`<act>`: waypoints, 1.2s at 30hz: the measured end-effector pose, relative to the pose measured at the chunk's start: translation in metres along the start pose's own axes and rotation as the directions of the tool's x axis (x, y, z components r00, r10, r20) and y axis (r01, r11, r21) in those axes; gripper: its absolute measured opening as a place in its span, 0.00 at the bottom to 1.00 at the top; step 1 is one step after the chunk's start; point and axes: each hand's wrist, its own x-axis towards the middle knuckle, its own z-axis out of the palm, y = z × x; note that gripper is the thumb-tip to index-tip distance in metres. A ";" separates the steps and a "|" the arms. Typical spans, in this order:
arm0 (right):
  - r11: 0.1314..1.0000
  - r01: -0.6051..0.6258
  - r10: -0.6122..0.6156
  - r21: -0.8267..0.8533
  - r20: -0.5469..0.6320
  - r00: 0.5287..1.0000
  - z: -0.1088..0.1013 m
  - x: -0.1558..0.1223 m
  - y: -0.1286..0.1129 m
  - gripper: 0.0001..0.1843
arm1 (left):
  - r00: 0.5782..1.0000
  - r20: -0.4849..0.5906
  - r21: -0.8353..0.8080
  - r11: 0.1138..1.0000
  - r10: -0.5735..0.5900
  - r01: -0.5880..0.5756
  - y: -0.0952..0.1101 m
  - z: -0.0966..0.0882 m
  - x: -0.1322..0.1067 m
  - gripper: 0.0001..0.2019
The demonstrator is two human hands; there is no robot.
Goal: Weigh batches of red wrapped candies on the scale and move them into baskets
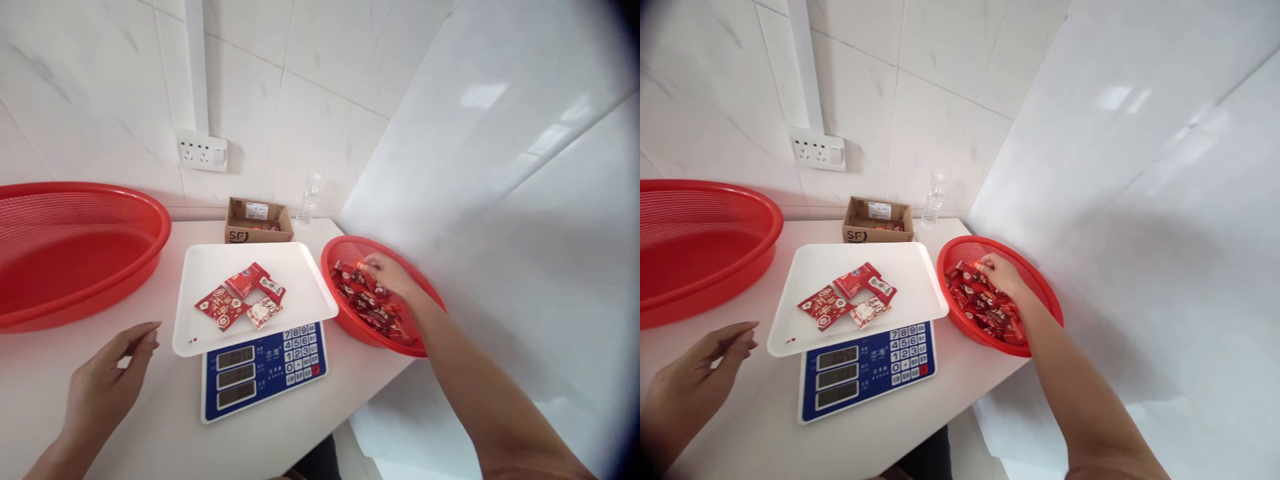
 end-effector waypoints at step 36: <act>0.927 -0.137 0.066 -0.349 -0.209 0.976 0.061 -0.131 -0.045 0.26 | 0.998 -0.060 -0.269 0.963 0.005 -0.021 0.020 -0.001 -0.008 0.13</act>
